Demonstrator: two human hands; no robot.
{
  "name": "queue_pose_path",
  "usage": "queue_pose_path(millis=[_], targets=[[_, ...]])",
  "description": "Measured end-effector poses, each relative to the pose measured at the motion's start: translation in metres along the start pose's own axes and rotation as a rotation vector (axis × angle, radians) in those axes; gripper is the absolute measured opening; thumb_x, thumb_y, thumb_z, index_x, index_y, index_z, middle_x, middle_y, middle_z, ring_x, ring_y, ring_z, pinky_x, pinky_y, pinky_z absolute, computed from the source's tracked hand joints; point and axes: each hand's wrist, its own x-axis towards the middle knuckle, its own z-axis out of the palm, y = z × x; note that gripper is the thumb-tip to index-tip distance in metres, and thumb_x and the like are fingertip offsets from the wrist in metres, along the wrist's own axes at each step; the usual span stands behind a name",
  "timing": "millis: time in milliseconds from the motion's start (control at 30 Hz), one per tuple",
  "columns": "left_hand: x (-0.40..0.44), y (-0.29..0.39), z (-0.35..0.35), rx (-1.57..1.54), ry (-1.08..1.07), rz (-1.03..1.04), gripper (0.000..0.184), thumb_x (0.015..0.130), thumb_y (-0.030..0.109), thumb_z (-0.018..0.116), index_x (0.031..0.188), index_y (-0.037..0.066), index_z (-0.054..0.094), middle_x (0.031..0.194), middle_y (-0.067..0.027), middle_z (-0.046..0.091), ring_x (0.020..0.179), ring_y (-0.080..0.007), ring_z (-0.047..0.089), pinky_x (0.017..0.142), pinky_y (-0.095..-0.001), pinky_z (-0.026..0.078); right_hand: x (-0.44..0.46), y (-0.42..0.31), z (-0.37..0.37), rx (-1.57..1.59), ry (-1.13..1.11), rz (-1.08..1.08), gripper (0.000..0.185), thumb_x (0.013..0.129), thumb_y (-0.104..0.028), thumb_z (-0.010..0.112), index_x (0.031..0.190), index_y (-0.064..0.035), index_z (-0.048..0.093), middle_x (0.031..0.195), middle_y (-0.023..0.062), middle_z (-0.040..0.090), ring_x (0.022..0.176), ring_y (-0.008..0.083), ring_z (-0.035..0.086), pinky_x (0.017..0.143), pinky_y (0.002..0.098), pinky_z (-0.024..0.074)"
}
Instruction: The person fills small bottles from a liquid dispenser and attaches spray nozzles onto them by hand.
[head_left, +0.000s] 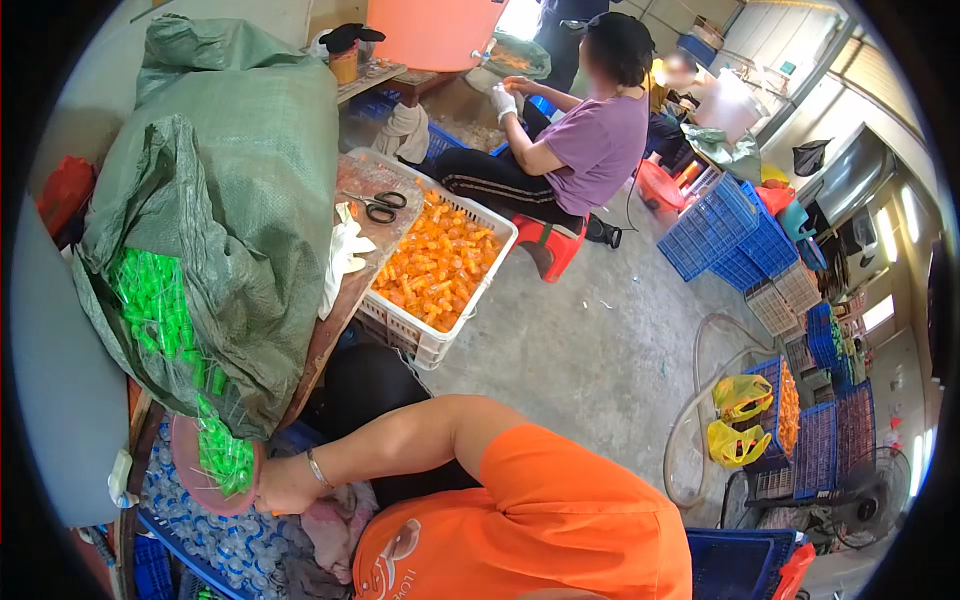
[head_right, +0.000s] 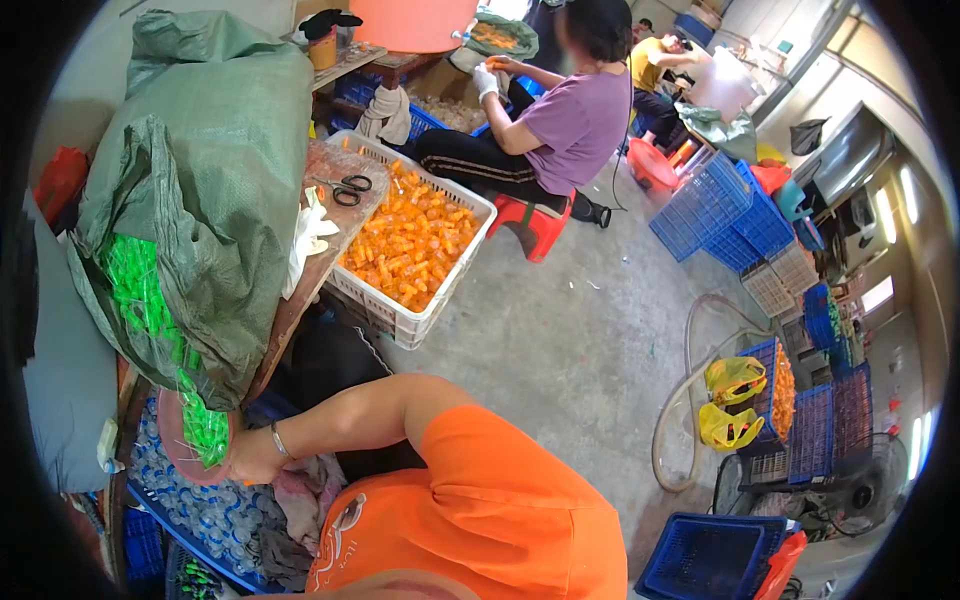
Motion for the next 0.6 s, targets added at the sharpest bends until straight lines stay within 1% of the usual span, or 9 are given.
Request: queue_pose_path(millis=[100,133,200,267,367,500,533,567,600], targets=[[-0.143,0.116,0.008,0.019,-0.020,0.008,0.043,0.096,0.033,0.050,0.132,0.010,0.048,0.130,-0.0103,0.055,0.116,-0.0235,0.052,0.097,-0.0363,0.041,0.000,-0.001,-0.002,0.025,-0.094,0.066,0.018,0.076,-0.022,0.055,0.074,-0.0042,0.061,0.074,0.0158,0.063,0.073,0.0349,0.063,0.064,0.0456,0.0487],[-0.182,0.147,0.011,0.026,-0.027,0.011,0.043,0.096,0.033,0.049,0.133,0.010,0.047,0.131,-0.0100,0.055,0.117,-0.0232,0.051,0.098,-0.0361,0.040,0.000,-0.001,-0.001,0.027,-0.094,0.068,0.018,0.076,-0.022,0.055,0.074,-0.0042,0.061,0.074,0.0158,0.063,0.073,0.0349,0.063,0.064,0.0456,0.0487],[-0.242,0.197,0.016,0.034,-0.034,0.015,0.043,0.097,0.032,0.048,0.133,0.010,0.047,0.131,-0.0096,0.054,0.118,-0.0228,0.051,0.098,-0.0359,0.040,-0.001,-0.001,-0.001,0.006,-0.127,0.069,0.019,0.076,-0.022,0.055,0.074,-0.0040,0.061,0.074,0.0161,0.063,0.073,0.0350,0.063,0.064,0.0458,0.0485],[-0.282,0.231,0.019,0.043,-0.047,0.024,0.042,0.097,0.031,0.046,0.134,0.011,0.046,0.133,-0.0090,0.053,0.119,-0.0222,0.049,0.099,-0.0355,0.039,0.000,0.000,0.001,-0.005,-0.144,0.069,0.019,0.076,-0.022,0.055,0.074,-0.0040,0.061,0.073,0.0163,0.063,0.073,0.0351,0.063,0.064,0.0460,0.0484],[-0.295,0.240,0.022,0.061,-0.070,0.033,0.042,0.098,0.030,0.043,0.135,0.012,0.045,0.135,-0.0081,0.051,0.122,-0.0212,0.048,0.100,-0.0349,0.038,-0.001,0.001,0.004,0.008,-0.079,0.055,0.019,0.076,-0.022,0.055,0.074,-0.0037,0.060,0.073,0.0165,0.063,0.073,0.0353,0.063,0.063,0.0464,0.0484],[-0.290,0.237,0.022,0.075,-0.094,0.044,0.041,0.099,0.028,0.038,0.137,0.013,0.044,0.138,-0.0068,0.048,0.125,-0.0199,0.045,0.102,-0.0341,0.037,-0.002,0.000,0.004,0.003,-0.076,0.051,0.018,0.076,-0.021,0.056,0.075,-0.0035,0.060,0.072,0.0163,0.063,0.073,0.0351,0.063,0.064,0.0468,0.0485],[-0.277,0.228,0.022,0.075,-0.099,0.046,0.041,0.099,0.027,0.037,0.138,0.013,0.043,0.139,-0.0065,0.047,0.126,-0.0196,0.044,0.103,-0.0339,0.036,-0.002,0.001,0.003,0.002,-0.077,0.047,0.018,0.076,-0.021,0.056,0.075,-0.0035,0.060,0.072,0.0163,0.063,0.073,0.0351,0.063,0.064,0.0468,0.0485],[-0.242,0.201,0.020,0.077,-0.105,0.049,0.041,0.099,0.027,0.036,0.138,0.014,0.043,0.140,-0.0062,0.046,0.127,-0.0193,0.044,0.103,-0.0337,0.036,-0.002,0.001,0.004,0.007,-0.087,0.060,0.018,0.076,-0.021,0.056,0.075,-0.0034,0.060,0.072,0.0161,0.063,0.073,0.0351,0.063,0.064,0.0467,0.0484],[-0.189,0.158,0.017,0.079,-0.113,0.053,0.041,0.100,0.026,0.035,0.139,0.014,0.042,0.141,-0.0059,0.046,0.127,-0.0190,0.043,0.104,-0.0335,0.035,-0.003,0.000,0.005,0.011,-0.097,0.076,0.018,0.077,-0.021,0.056,0.075,-0.0034,0.060,0.072,0.0159,0.063,0.073,0.0351,0.063,0.064,0.0466,0.0484]])
